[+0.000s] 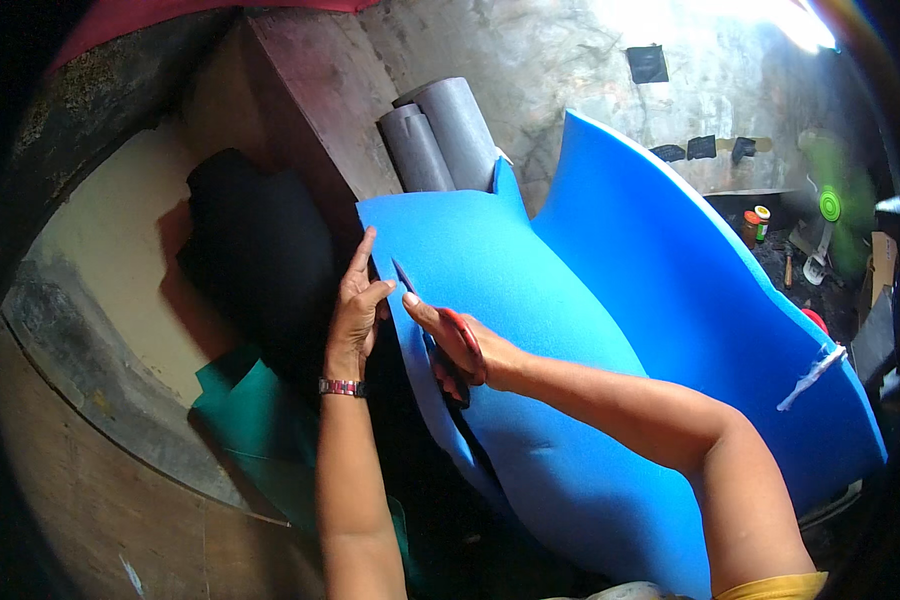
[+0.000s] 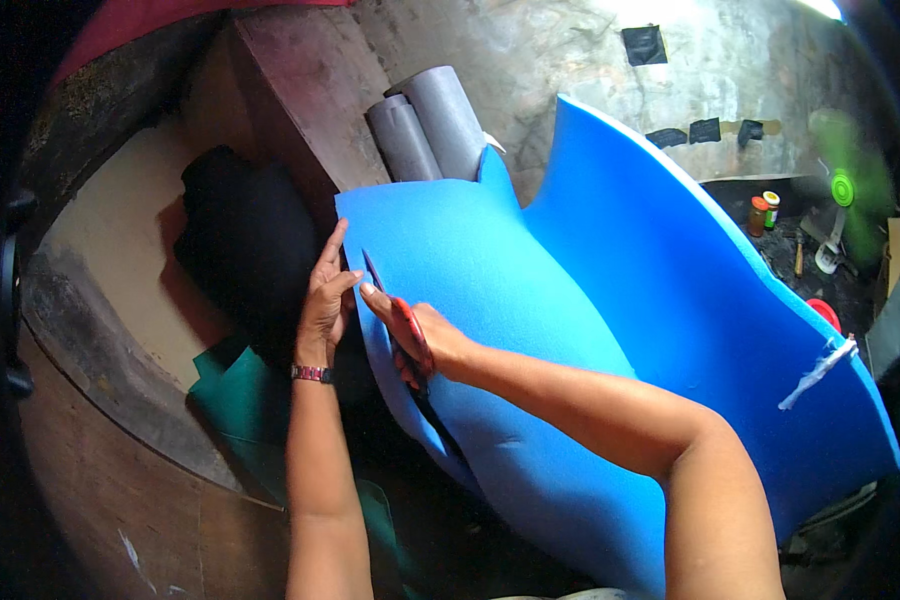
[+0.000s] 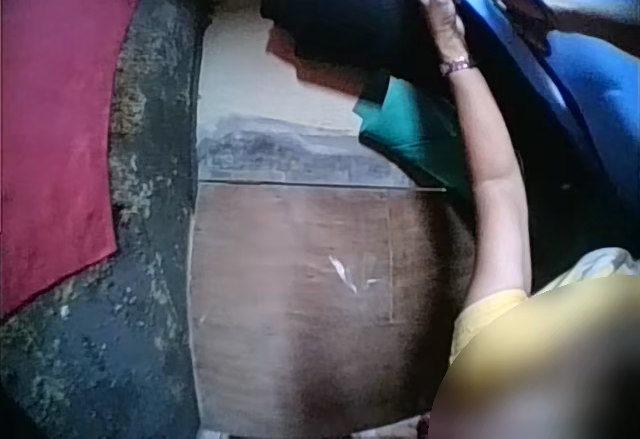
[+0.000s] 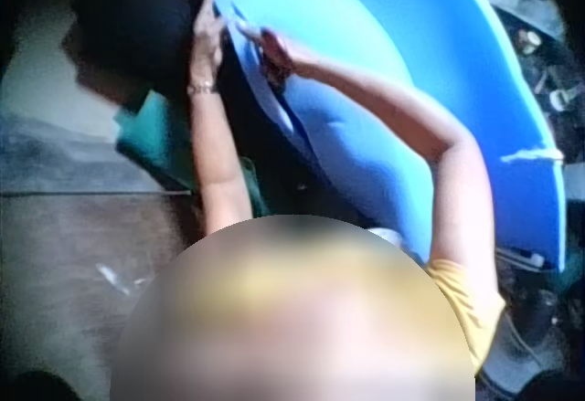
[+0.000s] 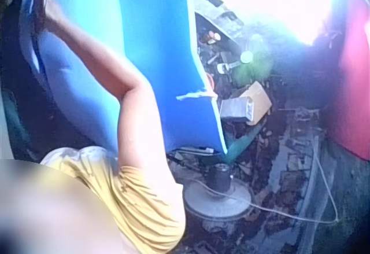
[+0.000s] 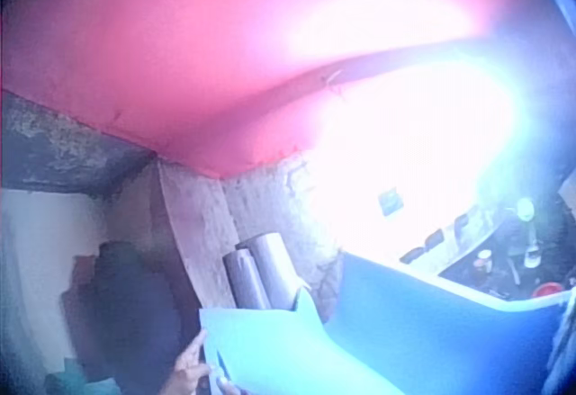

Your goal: The person unrolls a blue foam sheet, removes a white tie, and uses scissors to cut a long strip from the sheet. The person holds the foam with one hand and cuts with the other, producing a continuous strip.

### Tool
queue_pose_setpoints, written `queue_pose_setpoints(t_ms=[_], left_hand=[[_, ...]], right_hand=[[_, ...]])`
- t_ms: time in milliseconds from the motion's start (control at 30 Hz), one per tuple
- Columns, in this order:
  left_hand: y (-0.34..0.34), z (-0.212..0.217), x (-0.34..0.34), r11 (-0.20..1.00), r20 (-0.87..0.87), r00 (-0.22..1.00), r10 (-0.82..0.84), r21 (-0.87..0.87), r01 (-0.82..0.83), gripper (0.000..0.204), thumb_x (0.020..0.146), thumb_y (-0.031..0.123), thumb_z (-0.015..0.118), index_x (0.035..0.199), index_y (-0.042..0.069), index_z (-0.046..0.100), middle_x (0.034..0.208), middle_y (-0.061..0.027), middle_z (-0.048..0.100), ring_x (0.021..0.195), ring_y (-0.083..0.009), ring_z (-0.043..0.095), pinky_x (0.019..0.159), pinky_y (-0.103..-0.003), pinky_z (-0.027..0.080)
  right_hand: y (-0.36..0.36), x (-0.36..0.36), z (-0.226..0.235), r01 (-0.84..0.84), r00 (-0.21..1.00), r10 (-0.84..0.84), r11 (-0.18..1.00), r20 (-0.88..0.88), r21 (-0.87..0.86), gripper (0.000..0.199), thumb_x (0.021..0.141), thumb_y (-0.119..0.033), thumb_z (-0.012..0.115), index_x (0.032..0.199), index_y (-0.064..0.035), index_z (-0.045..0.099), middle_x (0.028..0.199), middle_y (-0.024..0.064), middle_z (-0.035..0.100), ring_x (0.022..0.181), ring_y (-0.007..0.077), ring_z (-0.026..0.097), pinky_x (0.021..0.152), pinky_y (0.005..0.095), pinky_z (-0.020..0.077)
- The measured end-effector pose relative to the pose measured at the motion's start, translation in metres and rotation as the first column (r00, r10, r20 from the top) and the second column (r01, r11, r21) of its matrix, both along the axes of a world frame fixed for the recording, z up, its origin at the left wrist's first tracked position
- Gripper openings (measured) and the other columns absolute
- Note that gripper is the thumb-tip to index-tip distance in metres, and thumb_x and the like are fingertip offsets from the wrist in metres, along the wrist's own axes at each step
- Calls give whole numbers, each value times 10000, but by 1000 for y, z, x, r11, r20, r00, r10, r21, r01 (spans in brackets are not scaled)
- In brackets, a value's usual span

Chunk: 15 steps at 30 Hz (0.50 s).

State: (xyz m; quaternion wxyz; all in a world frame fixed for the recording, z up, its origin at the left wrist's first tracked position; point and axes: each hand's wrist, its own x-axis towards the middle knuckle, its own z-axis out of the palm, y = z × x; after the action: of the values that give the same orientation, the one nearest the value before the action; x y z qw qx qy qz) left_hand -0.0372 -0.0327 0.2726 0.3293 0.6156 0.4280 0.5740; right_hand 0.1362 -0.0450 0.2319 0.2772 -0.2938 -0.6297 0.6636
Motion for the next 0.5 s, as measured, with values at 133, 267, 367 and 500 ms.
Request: queue_pose_setpoints(t_ms=[133, 267, 367, 500], left_hand=[[7, -6, -11, 999, 50, 998, -38, 23, 37, 824, 780, 9, 561, 1518, 34, 196, 1403, -99, 442, 648, -11, 435, 500, -159, 352], [9, -6, -19, 998, 22, 998, -61, -18, 61, 839, 772, 6, 558, 1519, 24, 176, 1479, -127, 362, 708, -27, 460, 544, -159, 375], [7, -3, -19, 997, 14, 997, -72, 6, 72, 846, 767, -8, 545, 1514, -8, 149, 1507, -157, 319, 947, -82, 529, 717, -178, 445], [4, -1, -17, 994, 44, 994, -103, -16, 104, 852, 758, -16, 540, 1504, -49, 130, 1551, -183, 226, 1276, -172, 420, 984, -233, 384]], right_hand=[[9, -2, 5, -84, 996, 84, 996, -4, -23, 1062, 714, -920, 335, 1125, 47, 481, 771, 181, 533, 667, 294, 587, 605, 477, 513], [18, -14, 11, -83, 996, 74, 976, -51, -202, 1045, 726, -910, 339, 1080, 61, 498, 765, 179, 542, 644, 291, 594, 601, 470, 513], [19, -20, 8, -96, 994, 92, 992, -54, -88, 1076, 720, -920, 308, 1105, 66, 499, 747, 187, 546, 648, 282, 597, 598, 462, 506], [26, -27, 8, -86, 995, 84, 995, -46, -52, 1031, 730, -919, 287, 969, 49, 549, 665, 167, 551, 588, 268, 596, 579, 413, 509]])
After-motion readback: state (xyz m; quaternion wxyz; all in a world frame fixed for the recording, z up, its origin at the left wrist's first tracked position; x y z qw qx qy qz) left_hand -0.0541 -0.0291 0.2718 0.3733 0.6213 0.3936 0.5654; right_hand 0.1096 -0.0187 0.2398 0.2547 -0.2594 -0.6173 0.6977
